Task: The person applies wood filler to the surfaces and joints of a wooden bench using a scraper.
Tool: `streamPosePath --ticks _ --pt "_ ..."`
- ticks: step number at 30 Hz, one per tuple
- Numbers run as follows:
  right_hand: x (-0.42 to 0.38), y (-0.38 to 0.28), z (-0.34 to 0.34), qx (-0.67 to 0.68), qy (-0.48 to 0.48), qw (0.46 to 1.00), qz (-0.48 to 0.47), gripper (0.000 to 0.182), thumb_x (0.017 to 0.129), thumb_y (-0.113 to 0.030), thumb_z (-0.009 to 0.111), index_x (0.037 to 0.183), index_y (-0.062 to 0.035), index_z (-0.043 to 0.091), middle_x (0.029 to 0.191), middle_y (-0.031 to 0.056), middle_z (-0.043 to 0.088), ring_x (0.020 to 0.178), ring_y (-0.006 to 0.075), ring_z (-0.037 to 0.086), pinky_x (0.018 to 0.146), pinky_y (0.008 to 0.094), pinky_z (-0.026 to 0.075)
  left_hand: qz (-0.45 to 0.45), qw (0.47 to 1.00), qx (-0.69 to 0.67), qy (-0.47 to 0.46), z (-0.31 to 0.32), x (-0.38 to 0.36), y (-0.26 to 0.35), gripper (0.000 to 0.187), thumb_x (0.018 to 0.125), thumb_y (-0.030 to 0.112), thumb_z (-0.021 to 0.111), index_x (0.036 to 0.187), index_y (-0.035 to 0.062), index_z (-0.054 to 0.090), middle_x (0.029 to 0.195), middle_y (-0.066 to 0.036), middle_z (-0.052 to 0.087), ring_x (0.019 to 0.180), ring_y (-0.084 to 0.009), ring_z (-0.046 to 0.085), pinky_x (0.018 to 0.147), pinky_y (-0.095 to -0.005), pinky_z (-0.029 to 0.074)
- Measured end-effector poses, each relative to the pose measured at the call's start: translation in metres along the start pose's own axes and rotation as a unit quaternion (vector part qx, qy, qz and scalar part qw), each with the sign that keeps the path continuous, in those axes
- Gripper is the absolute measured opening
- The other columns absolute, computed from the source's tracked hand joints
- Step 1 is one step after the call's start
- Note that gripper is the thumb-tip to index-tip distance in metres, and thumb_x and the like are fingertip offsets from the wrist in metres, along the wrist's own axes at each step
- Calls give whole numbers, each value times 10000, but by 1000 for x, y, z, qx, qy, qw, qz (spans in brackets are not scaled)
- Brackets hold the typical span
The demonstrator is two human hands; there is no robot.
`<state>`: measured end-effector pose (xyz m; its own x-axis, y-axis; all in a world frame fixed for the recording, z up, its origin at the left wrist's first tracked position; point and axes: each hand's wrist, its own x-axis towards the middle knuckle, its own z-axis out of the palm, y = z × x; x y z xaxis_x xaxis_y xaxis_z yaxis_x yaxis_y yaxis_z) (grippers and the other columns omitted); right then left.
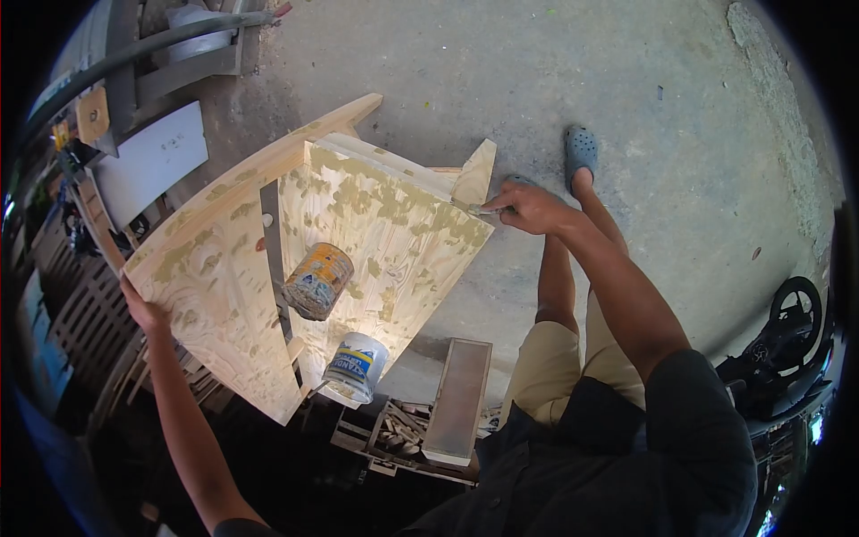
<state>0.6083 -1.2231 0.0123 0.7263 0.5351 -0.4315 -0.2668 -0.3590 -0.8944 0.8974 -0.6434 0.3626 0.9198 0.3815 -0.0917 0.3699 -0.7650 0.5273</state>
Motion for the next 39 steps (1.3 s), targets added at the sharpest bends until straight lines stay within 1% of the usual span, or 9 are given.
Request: streamPosePath --ticks 5,7,14,17,26,32,35,37,39 --pt "-6 -6 -15 -41 -34 997 49 370 841 -158 597 1197 -200 688 1030 115 604 1026 308 595 896 409 483 -43 997 -56 12 5 -2 8 514 1021 357 434 1417 30 425 1265 -133 574 1066 -233 607 899 -334 497" --pt "7 -11 -8 1 39 999 15 358 845 -162 598 1188 -200 694 1046 113 609 1032 307 595 902 401 483 -7 1000 18 19 4 -4 7 509 1020 359 432 1412 34 429 1254 -135 578 1062 -236 608 887 -338 505" --pt "-9 -12 -3 24 14 1000 7 351 844 -147 607 1180 -191 697 1026 120 606 1024 298 599 887 402 485 -7 1000 -27 -7 3 -6 6 488 1024 337 416 1403 29 424 1240 -138 582 1053 -243 613 865 -336 517" --pt "-41 0 -5 -2 -22 998 60 339 846 -153 612 1171 -188 702 1010 121 601 1021 299 599 876 406 482 28 999 20 -1 -2 0 -3 482 1024 335 415 1390 22 431 1232 -137 584 1041 -241 618 857 -337 520" --pt "-13 -5 0 33 56 997 33 369 846 -162 609 1207 -194 679 1007 116 591 984 311 600 862 424 480 27 999 12 -14 -4 1 -4 471 1022 331 420 1369 13 445 1210 -138 587 1036 -241 617 851 -344 525" --pt "-24 7 -3 8 -13 1000 18 383 836 -158 612 1213 -186 675 1029 133 593 980 318 594 867 421 477 27 1000 -1 -15 -10 9 -11 478 1020 319 432 1393 19 428 1230 -141 574 1046 -239 609 864 -350 524" --pt "-34 31 10 14 21 998 61 388 833 -158 615 1215 -189 674 1005 144 593 985 321 590 874 418 474 -1 1000 -30 -1 -2 2 -1 482 1019 319 435 1403 27 424 1241 -143 568 1047 -240 607 872 -353 523" --pt "-34 37 22 58 95 988 110 379 843 -153 621 1217 -187 673 987 147 592 985 323 582 880 409 467 -9 1000 -19 3 -3 2 0 481 1020 318 430 1407 32 422 1244 -144 568 1049 -243 607 876 -356 522" --pt "-27 18 22 92 120 980 131 379 849 -148 622 1223 -187 670 983 147 589 982 320 578 880 402 464 11 1000 4 -1 -12 10 -10 472 1022 319 427 1400 37 430 1239 -142 571 1048 -243 608 876 -357 522"
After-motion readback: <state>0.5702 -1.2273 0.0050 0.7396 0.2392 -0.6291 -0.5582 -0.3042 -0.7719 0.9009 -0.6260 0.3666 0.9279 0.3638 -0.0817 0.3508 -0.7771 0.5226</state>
